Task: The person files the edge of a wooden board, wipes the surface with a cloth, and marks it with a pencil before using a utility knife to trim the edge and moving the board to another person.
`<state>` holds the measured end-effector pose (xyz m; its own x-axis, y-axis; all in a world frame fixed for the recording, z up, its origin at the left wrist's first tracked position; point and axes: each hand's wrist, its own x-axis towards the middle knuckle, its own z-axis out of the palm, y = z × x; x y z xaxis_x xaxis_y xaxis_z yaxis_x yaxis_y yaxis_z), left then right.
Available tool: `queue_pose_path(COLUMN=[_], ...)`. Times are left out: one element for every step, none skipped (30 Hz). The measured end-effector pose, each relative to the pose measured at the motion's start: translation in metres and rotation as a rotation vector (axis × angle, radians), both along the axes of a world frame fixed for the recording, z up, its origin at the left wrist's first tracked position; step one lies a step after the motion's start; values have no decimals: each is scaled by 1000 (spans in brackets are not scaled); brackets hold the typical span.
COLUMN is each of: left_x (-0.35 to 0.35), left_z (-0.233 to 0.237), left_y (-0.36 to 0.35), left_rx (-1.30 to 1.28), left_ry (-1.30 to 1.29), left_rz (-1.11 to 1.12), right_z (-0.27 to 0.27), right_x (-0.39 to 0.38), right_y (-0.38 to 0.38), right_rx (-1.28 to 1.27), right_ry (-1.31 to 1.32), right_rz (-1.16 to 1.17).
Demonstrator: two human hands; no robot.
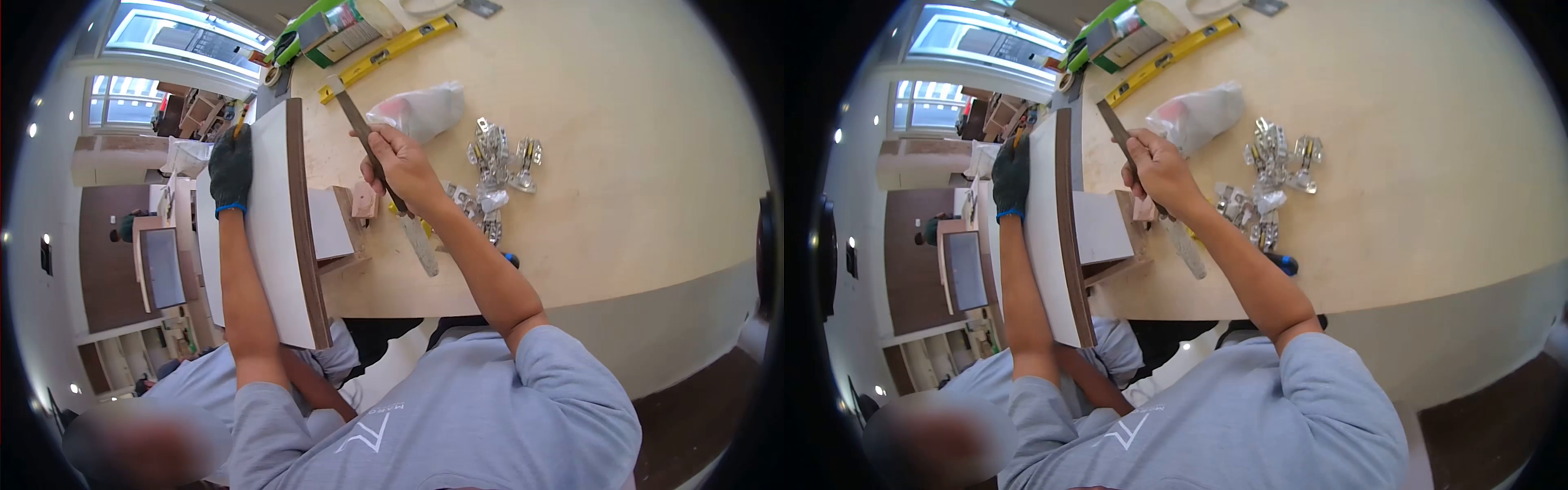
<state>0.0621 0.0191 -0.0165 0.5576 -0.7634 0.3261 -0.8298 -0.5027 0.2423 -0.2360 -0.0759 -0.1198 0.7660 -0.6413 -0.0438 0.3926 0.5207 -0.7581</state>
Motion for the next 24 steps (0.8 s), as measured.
queue_pose_path(left_x=[-6,-13,-18,-10,-9,-10,-11,-12,-14,-16,-17,-18,-17,-12,-5,-5,-4,-11,-15,-13,-14,-15,-18,-19], left_z=[1,3,4,6,6,7,7,7,8,8,8,7,7,4,-1,-2,-2,2,5,4,5,6,6,8], left_y=[0,1,-1,-2,-4,-2,0,1,0,0,0,-1,0,2,3,3,5,2,0,1,2,1,1,0], left_rx=[-4,-13,-25,49,43,35,23,35,42,48,41,31,20,-4,-31,-58,-40,-21,-8,-18,-9,-8,-3,10], left_ry=[-31,-62,-91,-39,-3,34,72,68,65,61,51,42,34,41,48,54,53,53,51,-16,-46,-73,-94,-133], left_rz=[-4,-10,-18,80,63,48,38,64,91,121,113,104,96,69,42,14,33,49,63,17,9,2,-2,-10], right_z=[-4,-11,-16,-20,-24,-23,-22,-22,-17,-13,-13,-12,-11,-8,-3,0,0,1,3,2,4,2,-2,-9], right_x=[-1,4,12,20,28,33,37,39,36,37,41,45,49,57,68,77,80,82,82,72,69,67,65,74], right_y=[2,4,6,8,10,12,13,15,18,20,21,22,22,17,6,-3,-6,-9,-13,-7,-3,-1,1,-5], right_rx=[16,-82,-181,-281,-378,-473,-573,-616,-664,-715,-735,-758,-783,-810,-838,-866,-876,-885,-899,-941,-941,-948,-955,-961], right_ry=[4,19,39,67,104,147,189,224,259,291,302,312,323,346,367,388,376,365,352,391,373,356,343,288], right_rz=[11,-90,-191,-276,-366,-440,-510,-497,-484,-468,-456,-446,-433,-471,-509,-548,-546,-546,-550,-495,-489,-481,-468,-531])
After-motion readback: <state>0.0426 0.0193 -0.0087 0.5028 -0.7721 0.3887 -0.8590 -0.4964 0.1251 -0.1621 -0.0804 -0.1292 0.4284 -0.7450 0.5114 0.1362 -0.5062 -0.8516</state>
